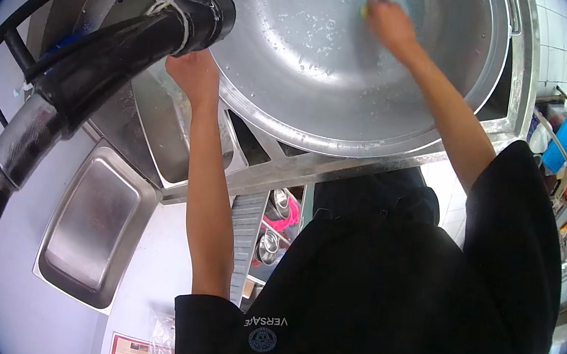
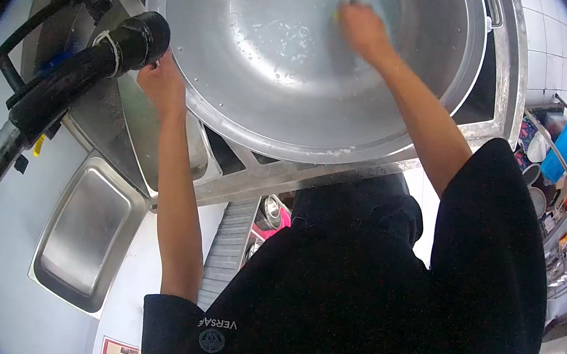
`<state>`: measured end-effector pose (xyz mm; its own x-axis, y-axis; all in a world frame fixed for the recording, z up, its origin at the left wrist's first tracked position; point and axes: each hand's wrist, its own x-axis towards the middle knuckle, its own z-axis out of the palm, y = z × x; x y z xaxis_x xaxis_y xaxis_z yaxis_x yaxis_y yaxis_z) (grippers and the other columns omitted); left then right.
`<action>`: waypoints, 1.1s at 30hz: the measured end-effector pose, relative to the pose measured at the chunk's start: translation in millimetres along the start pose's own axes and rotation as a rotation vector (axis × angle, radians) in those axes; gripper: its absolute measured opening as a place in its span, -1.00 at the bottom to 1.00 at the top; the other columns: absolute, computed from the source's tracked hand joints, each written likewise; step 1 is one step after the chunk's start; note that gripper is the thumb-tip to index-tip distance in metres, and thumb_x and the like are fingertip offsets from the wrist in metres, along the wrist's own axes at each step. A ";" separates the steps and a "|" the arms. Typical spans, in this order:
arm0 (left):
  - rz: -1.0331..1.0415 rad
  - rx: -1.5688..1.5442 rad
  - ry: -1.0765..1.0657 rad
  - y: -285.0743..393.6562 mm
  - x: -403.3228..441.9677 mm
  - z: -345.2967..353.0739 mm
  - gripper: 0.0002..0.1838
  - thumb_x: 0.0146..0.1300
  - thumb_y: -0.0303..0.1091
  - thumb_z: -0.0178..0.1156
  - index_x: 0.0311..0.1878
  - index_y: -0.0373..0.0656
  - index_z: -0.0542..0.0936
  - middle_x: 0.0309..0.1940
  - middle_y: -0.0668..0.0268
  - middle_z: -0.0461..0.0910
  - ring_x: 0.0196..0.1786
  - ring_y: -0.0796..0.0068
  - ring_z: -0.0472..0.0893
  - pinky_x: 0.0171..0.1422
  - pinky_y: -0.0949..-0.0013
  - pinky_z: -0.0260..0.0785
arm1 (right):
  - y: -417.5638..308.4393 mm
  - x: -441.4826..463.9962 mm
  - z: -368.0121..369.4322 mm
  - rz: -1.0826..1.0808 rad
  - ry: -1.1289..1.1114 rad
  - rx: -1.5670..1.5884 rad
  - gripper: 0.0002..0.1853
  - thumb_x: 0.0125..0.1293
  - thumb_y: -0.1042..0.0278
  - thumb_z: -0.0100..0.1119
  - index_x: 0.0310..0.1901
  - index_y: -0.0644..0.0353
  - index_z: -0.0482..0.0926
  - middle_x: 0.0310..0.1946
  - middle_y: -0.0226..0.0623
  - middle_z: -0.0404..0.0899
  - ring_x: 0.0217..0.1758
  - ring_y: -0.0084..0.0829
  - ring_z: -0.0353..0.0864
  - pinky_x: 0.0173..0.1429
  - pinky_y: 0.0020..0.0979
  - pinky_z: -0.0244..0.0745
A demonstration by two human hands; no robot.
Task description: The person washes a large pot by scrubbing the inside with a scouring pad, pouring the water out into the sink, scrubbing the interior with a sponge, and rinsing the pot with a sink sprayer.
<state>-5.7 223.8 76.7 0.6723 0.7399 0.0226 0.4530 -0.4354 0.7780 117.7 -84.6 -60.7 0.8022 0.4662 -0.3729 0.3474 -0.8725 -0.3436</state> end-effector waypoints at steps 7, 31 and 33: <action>0.058 -0.059 0.026 -6.4 1.2 1.6 -0.72 0.25 -0.33 0.24 -0.21 -0.44 0.67 -0.26 0.16 0.72 -0.18 0.39 0.62 -0.03 0.32 0.37 | -68.0 104.0 38.0 -0.178 0.353 0.007 -0.79 0.24 0.34 0.04 -0.13 0.22 0.49 -0.12 -0.06 0.56 -0.10 0.01 0.55 -0.09 -0.06 0.54; 0.020 0.067 -0.007 -6.8 -0.3 0.8 -0.64 0.35 -0.23 0.23 -0.10 -0.45 0.64 -0.20 0.18 0.69 -0.18 0.43 0.63 -0.03 0.36 0.42 | -89.2 -69.8 47.4 -0.280 -0.714 0.135 -0.68 0.14 0.27 0.12 -0.12 0.26 0.63 -0.19 0.04 0.65 0.00 0.00 0.62 0.05 -0.09 0.55; 0.074 0.070 -0.006 -11.6 -0.4 -1.6 -0.61 0.36 -0.19 0.23 -0.09 -0.44 0.64 -0.21 0.18 0.69 -0.19 0.45 0.62 -0.05 0.38 0.43 | -131.4 -65.2 62.1 -0.120 -0.572 0.566 -0.63 0.11 0.26 0.12 -0.10 0.33 0.61 -0.13 0.15 0.62 0.02 0.04 0.61 0.10 -0.05 0.51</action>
<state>-12.1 229.4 68.7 0.7086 0.7016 0.0746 0.4415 -0.5234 0.7288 -10.3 8.7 -44.8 0.3500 0.6882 -0.6355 -0.0055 -0.6769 -0.7360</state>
